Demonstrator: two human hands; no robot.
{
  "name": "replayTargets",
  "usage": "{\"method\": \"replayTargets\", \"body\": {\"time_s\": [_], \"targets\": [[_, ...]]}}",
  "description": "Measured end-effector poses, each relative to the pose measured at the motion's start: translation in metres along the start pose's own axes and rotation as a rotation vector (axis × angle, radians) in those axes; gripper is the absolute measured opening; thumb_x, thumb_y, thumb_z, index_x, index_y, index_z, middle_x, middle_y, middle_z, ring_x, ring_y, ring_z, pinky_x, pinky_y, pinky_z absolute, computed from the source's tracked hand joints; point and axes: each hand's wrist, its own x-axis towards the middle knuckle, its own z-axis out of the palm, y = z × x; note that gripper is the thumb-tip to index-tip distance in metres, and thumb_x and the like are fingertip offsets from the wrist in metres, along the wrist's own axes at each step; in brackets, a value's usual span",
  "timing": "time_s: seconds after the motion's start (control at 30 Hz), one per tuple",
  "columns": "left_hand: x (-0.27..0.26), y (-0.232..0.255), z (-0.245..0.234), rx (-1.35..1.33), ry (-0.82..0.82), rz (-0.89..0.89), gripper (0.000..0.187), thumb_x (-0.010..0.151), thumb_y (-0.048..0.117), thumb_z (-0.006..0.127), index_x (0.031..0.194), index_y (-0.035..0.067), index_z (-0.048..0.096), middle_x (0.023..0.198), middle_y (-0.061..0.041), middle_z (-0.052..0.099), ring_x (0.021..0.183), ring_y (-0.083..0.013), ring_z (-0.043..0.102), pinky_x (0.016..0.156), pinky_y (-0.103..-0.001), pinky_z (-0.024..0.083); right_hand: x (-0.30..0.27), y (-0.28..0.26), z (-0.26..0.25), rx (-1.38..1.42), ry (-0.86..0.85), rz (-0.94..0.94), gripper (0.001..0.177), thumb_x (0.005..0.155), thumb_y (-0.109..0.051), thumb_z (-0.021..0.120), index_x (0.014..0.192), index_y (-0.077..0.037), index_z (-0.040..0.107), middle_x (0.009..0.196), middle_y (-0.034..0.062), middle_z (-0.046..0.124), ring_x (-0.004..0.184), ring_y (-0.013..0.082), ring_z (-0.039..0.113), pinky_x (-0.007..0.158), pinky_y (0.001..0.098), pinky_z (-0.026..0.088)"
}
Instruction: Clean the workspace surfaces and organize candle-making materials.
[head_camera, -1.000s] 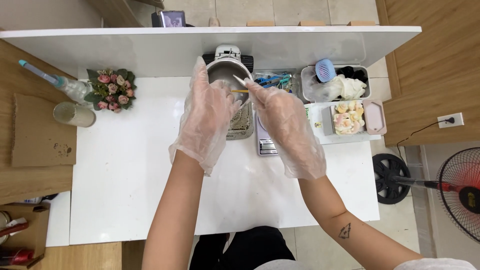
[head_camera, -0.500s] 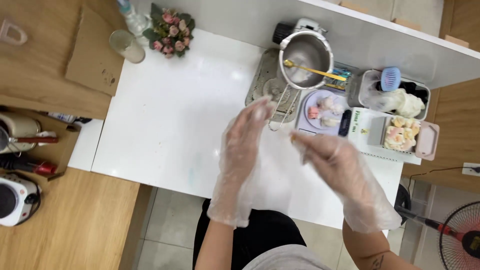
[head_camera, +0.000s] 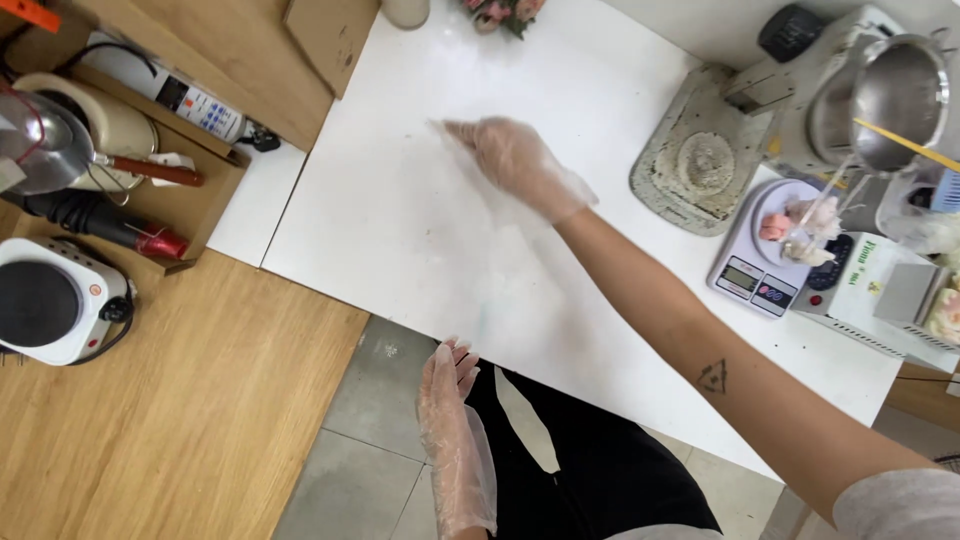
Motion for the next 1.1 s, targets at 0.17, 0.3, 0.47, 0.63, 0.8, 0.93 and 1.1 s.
{"method": "replayTargets", "body": {"time_s": [0.17, 0.3, 0.47, 0.63, 0.8, 0.93, 1.1], "targets": [[0.035, 0.002, -0.041, 0.087, -0.014, 0.017, 0.052, 0.094, 0.046, 0.057, 0.126, 0.006, 0.069, 0.118, -0.009, 0.073, 0.111, -0.0192, 0.069, 0.1, -0.034, 0.053, 0.057, -0.015, -0.001, -0.434, -0.229, -0.251, 0.054, 0.107, -0.02, 0.045, 0.159, -0.034, 0.037, 0.075, -0.0015, 0.067, 0.057, 0.0083, 0.054, 0.045, 0.0207, 0.051], [0.068, -0.001, -0.062, 0.107, -0.031, 0.019, 0.058, 0.093, 0.05, 0.055, 0.128, 0.005, 0.066, 0.121, -0.011, 0.073, 0.113, -0.0204, 0.068, 0.102, -0.034, 0.051, 0.056, -0.032, -0.01, -0.396, -0.318, -0.235, 0.054, 0.107, -0.023, 0.043, 0.158, -0.04, 0.035, 0.066, -0.0001, 0.06, 0.048, 0.0085, 0.055, 0.038, 0.022, 0.05], [0.092, 0.007, -0.074, 0.18, -0.085, 0.021, 0.069, 0.095, 0.061, 0.045, 0.122, 0.001, 0.068, 0.114, -0.013, 0.073, 0.107, -0.0244, 0.071, 0.097, -0.038, 0.055, 0.025, -0.054, -0.006, -0.568, -0.198, -0.477, 0.068, 0.096, -0.015, 0.054, 0.156, -0.042, 0.039, 0.067, -0.0084, 0.055, 0.05, 0.0044, 0.053, 0.038, 0.0188, 0.049], [0.108, 0.031, -0.065, 0.232, -0.145, -0.043, 0.074, 0.092, 0.069, 0.039, 0.112, 0.004, 0.07, 0.102, -0.01, 0.072, 0.098, -0.0211, 0.07, 0.092, -0.037, 0.056, -0.026, -0.086, -0.026, -0.414, -0.384, -0.593, 0.08, 0.093, -0.002, 0.057, 0.161, -0.035, 0.033, 0.058, -0.0064, 0.049, 0.043, 0.0029, 0.045, 0.031, 0.0157, 0.044], [0.127, 0.037, -0.066, 0.318, -0.19, -0.057, 0.074, 0.093, 0.071, 0.036, 0.099, 0.005, 0.068, 0.09, -0.01, 0.071, 0.089, -0.0212, 0.071, 0.086, -0.037, 0.058, -0.076, -0.093, -0.03, -0.423, -0.506, -0.595, 0.08, 0.092, 0.001, 0.057, 0.161, -0.028, 0.028, 0.062, -0.0067, 0.045, 0.045, 0.0031, 0.041, 0.033, 0.0165, 0.043], [0.132, 0.044, -0.068, 0.423, -0.19, -0.146, 0.076, 0.092, 0.074, 0.03, 0.093, 0.008, 0.068, 0.08, -0.009, 0.068, 0.082, -0.0198, 0.071, 0.078, -0.036, 0.06, -0.099, -0.112, -0.045, -0.427, -0.604, -0.643, 0.085, 0.095, 0.003, 0.055, 0.166, -0.026, 0.018, 0.062, -0.0077, 0.048, 0.047, 0.0017, 0.041, 0.035, 0.0143, 0.042], [0.142, 0.035, -0.074, 0.381, -0.24, -0.086, 0.078, 0.09, 0.077, 0.033, 0.092, 0.007, 0.068, 0.079, -0.008, 0.068, 0.078, -0.0204, 0.07, 0.075, -0.036, 0.06, -0.093, -0.089, -0.036, -0.874, -0.477, -0.717, 0.071, 0.105, -0.011, 0.045, 0.168, -0.017, 0.014, 0.081, -0.0032, 0.054, 0.052, 0.0017, 0.044, 0.038, 0.0126, 0.044]]}}
